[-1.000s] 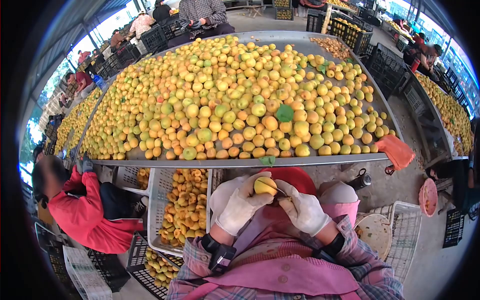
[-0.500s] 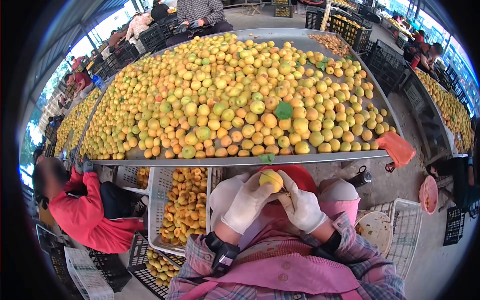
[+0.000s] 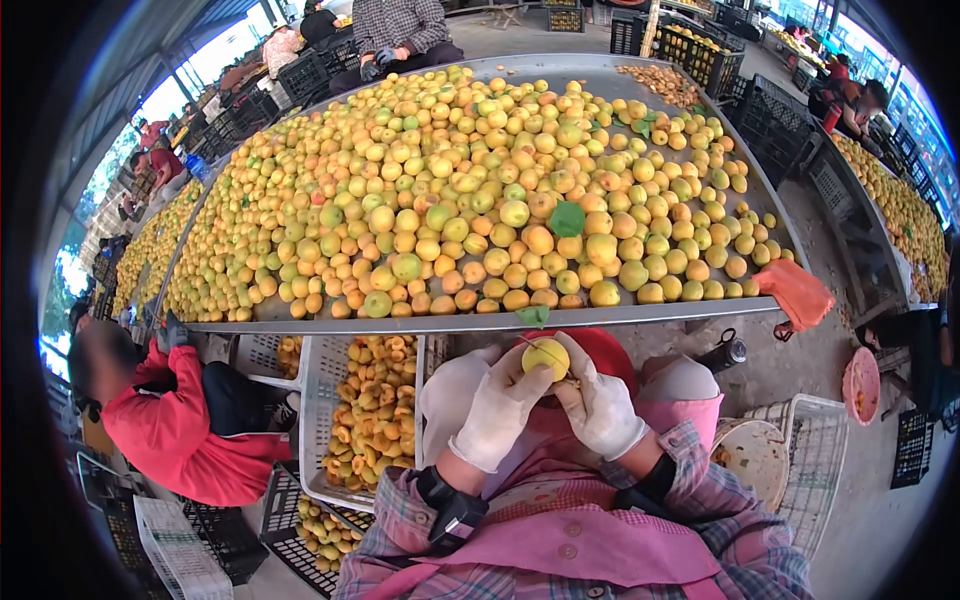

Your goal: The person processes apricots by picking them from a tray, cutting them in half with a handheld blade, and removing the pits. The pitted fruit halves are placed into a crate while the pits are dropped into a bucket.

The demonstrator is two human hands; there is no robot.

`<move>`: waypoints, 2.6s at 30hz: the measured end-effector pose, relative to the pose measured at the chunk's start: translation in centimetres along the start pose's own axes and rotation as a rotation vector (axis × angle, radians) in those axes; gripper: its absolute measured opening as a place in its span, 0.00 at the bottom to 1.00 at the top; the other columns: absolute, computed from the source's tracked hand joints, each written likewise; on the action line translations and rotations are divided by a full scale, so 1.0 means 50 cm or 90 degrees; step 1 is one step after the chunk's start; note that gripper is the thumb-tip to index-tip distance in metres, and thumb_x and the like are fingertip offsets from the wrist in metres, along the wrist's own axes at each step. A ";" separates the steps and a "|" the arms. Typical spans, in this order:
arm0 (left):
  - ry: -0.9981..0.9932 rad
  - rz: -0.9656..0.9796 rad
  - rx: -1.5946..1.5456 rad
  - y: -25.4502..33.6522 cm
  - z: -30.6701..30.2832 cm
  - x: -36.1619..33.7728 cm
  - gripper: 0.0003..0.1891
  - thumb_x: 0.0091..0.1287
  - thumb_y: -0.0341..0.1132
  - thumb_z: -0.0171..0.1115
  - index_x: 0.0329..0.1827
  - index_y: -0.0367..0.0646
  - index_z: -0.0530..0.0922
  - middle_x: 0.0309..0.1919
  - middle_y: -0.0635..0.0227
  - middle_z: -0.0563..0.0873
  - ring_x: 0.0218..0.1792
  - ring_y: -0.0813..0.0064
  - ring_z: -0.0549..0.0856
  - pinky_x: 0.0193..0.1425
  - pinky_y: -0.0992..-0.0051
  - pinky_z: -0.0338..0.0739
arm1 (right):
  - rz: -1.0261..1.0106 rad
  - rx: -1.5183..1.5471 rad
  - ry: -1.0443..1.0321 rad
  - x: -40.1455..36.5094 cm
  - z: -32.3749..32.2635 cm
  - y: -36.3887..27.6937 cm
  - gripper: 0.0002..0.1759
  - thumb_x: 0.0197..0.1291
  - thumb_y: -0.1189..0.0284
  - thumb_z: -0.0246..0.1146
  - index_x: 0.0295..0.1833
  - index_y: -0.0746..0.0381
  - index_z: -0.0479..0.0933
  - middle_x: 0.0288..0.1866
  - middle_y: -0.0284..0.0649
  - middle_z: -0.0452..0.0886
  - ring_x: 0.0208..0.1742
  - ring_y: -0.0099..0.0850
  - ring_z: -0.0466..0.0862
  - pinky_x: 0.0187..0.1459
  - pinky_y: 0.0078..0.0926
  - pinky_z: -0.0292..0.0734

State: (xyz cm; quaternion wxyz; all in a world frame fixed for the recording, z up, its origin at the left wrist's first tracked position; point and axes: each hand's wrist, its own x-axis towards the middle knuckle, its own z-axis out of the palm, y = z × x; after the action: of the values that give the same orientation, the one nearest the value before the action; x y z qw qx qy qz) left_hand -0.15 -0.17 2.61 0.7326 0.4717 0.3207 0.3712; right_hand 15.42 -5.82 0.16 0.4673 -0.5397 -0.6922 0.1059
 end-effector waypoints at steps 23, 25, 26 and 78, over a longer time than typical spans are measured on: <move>0.041 0.063 0.515 0.091 0.022 -0.018 0.25 0.68 0.35 0.68 0.66 0.38 0.73 0.50 0.68 0.84 0.47 0.80 0.83 0.51 0.78 0.81 | 0.018 0.071 -0.089 0.000 0.000 0.023 0.30 0.69 0.68 0.59 0.73 0.65 0.61 0.35 0.53 0.84 0.33 0.53 0.84 0.32 0.45 0.80; 0.035 0.033 0.389 0.083 0.017 -0.020 0.26 0.68 0.33 0.68 0.67 0.37 0.72 0.53 0.66 0.83 0.51 0.78 0.82 0.55 0.77 0.79 | 0.068 0.069 -0.098 -0.002 -0.003 0.013 0.31 0.68 0.67 0.60 0.73 0.63 0.61 0.35 0.54 0.84 0.33 0.54 0.84 0.32 0.47 0.80; 0.030 0.056 0.356 0.080 0.015 -0.024 0.26 0.70 0.34 0.66 0.68 0.36 0.70 0.56 0.64 0.81 0.56 0.76 0.80 0.61 0.76 0.76 | 0.136 0.070 -0.147 -0.002 -0.009 0.010 0.32 0.66 0.68 0.62 0.73 0.61 0.62 0.37 0.55 0.84 0.35 0.55 0.85 0.35 0.48 0.81; -0.022 0.116 0.599 -0.025 0.007 -0.024 0.18 0.65 0.54 0.64 0.44 0.50 0.84 0.38 0.58 0.87 0.39 0.53 0.87 0.40 0.58 0.82 | 0.384 0.684 -0.418 0.028 -0.044 0.027 0.42 0.45 0.87 0.65 0.69 0.58 0.63 0.54 0.38 0.75 0.34 0.23 0.80 0.28 0.18 0.75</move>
State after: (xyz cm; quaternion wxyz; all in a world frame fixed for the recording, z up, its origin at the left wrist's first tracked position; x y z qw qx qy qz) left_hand -0.21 -1.70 1.72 0.4092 0.7846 0.3991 0.2402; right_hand 17.99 -4.88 1.24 0.3865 -0.3425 -0.4691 0.7164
